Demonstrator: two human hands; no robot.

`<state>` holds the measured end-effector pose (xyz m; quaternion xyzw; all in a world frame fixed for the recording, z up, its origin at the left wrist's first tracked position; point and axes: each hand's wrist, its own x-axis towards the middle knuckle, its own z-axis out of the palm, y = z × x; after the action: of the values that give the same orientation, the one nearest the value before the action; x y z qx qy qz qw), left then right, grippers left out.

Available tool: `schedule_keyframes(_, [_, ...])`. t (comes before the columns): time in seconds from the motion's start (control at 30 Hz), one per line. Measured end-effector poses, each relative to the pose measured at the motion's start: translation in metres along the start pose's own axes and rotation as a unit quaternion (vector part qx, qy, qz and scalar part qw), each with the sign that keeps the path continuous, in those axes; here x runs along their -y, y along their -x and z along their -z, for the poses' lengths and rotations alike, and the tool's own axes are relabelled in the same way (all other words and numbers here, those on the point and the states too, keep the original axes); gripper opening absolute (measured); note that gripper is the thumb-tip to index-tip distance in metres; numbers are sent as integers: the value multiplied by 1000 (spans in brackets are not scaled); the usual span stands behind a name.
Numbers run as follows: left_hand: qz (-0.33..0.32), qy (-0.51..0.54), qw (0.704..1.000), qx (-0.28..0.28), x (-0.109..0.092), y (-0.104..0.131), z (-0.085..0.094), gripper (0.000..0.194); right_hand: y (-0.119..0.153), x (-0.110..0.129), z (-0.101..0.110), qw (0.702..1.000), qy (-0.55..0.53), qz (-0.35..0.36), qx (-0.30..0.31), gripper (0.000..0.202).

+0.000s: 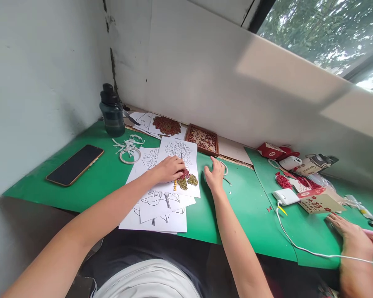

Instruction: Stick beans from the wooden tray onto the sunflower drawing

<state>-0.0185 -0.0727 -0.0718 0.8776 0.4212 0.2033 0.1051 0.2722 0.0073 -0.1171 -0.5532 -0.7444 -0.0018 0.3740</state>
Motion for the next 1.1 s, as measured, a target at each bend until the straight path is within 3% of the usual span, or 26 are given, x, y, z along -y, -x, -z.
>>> schedule_keyframes(0.2, [19, 11, 999, 36, 1, 1, -4, 45, -72, -33, 0, 995, 57, -37, 74, 61])
schedule_keyframes(0.37, [39, 37, 996, 72, 3, 2, -11, 65, -113, -41, 3, 986, 82, -11, 143, 55])
schedule_keyframes(0.63, [48, 58, 994, 82, 4, 1, -10, 71, -118, -21, 15, 963, 163, 4, 217, 56])
schedule_keyframes(0.87, [37, 75, 995, 62, 6, 0, -13, 64, -127, -4, 28, 937, 218, 1, 271, 52])
schedule_keyframes(1.1, [37, 80, 995, 50, 7, 1, -14, 60, -150, 4, 24, 926, 229, -24, 299, 45])
